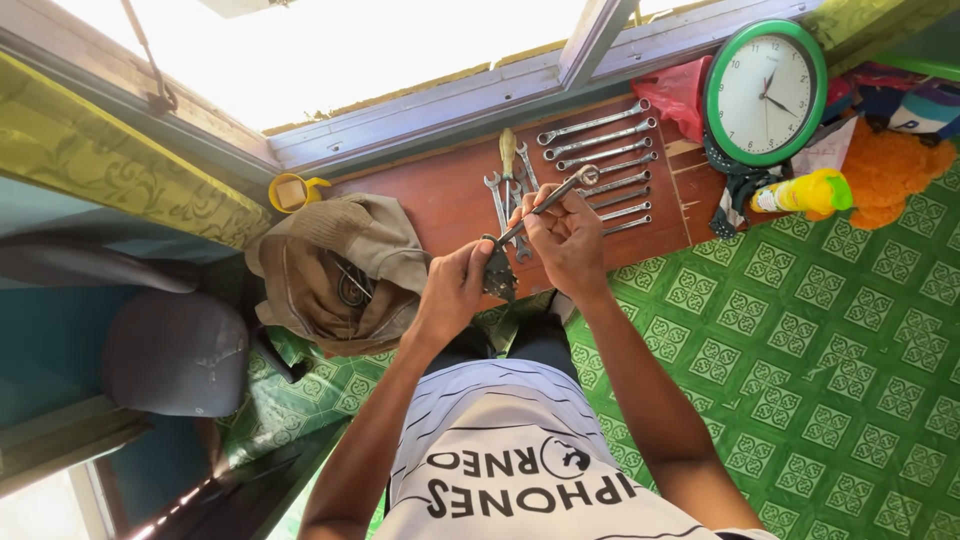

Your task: The person is inspecting and manipulating a small mechanical component using various wrenches and a screwdriver on a desk.

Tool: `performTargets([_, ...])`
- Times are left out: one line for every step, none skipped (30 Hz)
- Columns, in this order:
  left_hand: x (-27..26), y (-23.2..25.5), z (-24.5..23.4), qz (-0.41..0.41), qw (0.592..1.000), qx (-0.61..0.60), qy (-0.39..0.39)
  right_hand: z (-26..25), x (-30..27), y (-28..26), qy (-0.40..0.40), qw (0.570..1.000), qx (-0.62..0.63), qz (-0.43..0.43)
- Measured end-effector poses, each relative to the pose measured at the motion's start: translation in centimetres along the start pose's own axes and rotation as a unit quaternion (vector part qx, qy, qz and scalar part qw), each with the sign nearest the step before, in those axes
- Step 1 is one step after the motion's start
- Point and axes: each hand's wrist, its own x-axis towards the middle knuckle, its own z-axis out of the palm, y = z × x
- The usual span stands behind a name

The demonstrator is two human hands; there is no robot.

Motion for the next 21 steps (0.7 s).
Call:
performTargets([0.1,-0.1,-0.1,0.0,1.0,-0.001,0.0,-0.2,0.3,-0.1,0.0,1.0,-0.001,0.0])
performTargets([0.1,-0.2,-0.2,-0.019,1.0,-0.017,-0.004,-0.3,0.4,-0.3,-0.012,1.0,0.002,-0.016])
performTargets([0.1,-0.3,-0.3,-0.039,0.999,-0.032,-0.008,-0.4,0.6,-0.4,-0.024,0.999,0.005,-0.032])
performTargets([0.1,0.2,-0.4,-0.038,0.999,-0.032,-0.008,-0.7,0.8,-0.4,-0.023,0.999,0.005,-0.033])
performTargets([0.0,0.7,-0.6,-0.022,0.995,-0.092,-0.025,-1.0,0.9,-0.4,-0.009,0.999,-0.003,-0.043])
performTargets([0.1,1.3,-0.8,-0.005,0.988,-0.15,-0.043,-1.3,1.2,-0.4,0.005,0.998,-0.012,-0.054])
performTargets([0.1,1.4,-1.0,-0.004,0.988,-0.15,-0.045,-1.1,1.2,-1.0,0.006,0.998,-0.012,-0.055])
performTargets([0.1,1.5,-1.1,0.023,0.988,-0.146,-0.046,-1.0,1.2,-1.5,0.012,0.998,-0.037,-0.053])
performTargets([0.0,1.5,-1.2,0.05,0.988,-0.142,-0.046,-0.8,1.2,-2.0,0.019,0.997,-0.061,-0.05])
performTargets([0.0,0.7,-1.2,0.05,0.987,-0.142,-0.047,-0.9,0.9,-1.6,0.019,0.997,-0.061,-0.05])
performTargets([0.0,-0.1,-1.3,0.037,0.989,-0.133,-0.047,-1.0,0.6,-1.2,0.026,0.998,-0.038,-0.043])
performTargets([0.0,-0.9,-1.3,0.024,0.991,-0.124,-0.046,-1.1,0.4,-0.8,0.032,0.999,-0.015,-0.036])
performTargets([-0.1,-0.7,-1.4,0.025,0.991,-0.124,-0.045,-0.4,0.2,-1.0,0.032,0.999,-0.014,-0.037])
performTargets([-0.1,-0.5,-1.5,0.051,0.992,-0.102,-0.046,0.3,0.0,-1.1,0.026,0.999,0.027,-0.032])
performTargets([-0.2,-0.3,-1.6,0.076,0.993,-0.081,-0.046,0.9,-0.2,-1.3,0.021,0.997,0.068,-0.026])
performTargets([-0.3,-0.8,-1.3,0.077,0.993,-0.08,-0.047,1.4,-0.5,-1.4,0.021,0.997,0.068,-0.027])
performTargets([-0.4,-1.3,-1.1,0.079,0.991,-0.092,-0.05,1.9,-0.8,-1.5,0.018,0.997,0.071,-0.017])
performTargets([-0.4,-1.9,-0.8,0.081,0.99,-0.104,-0.053,2.4,-1.0,-1.6,0.013,0.997,0.074,-0.006])
performTargets([-0.5,-1.2,-0.9,0.081,0.99,-0.104,-0.052,2.2,-1.1,-1.1,0.012,0.997,0.074,-0.007])
performTargets([-0.6,-0.6,-1.0,0.062,0.994,-0.093,-0.019,2.0,-1.2,-0.6,0.018,0.997,0.073,-0.014])
performTargets([-0.7,0.1,-1.1,0.042,0.996,-0.082,0.014,1.9,-1.3,-0.1,0.025,0.997,0.073,-0.022])
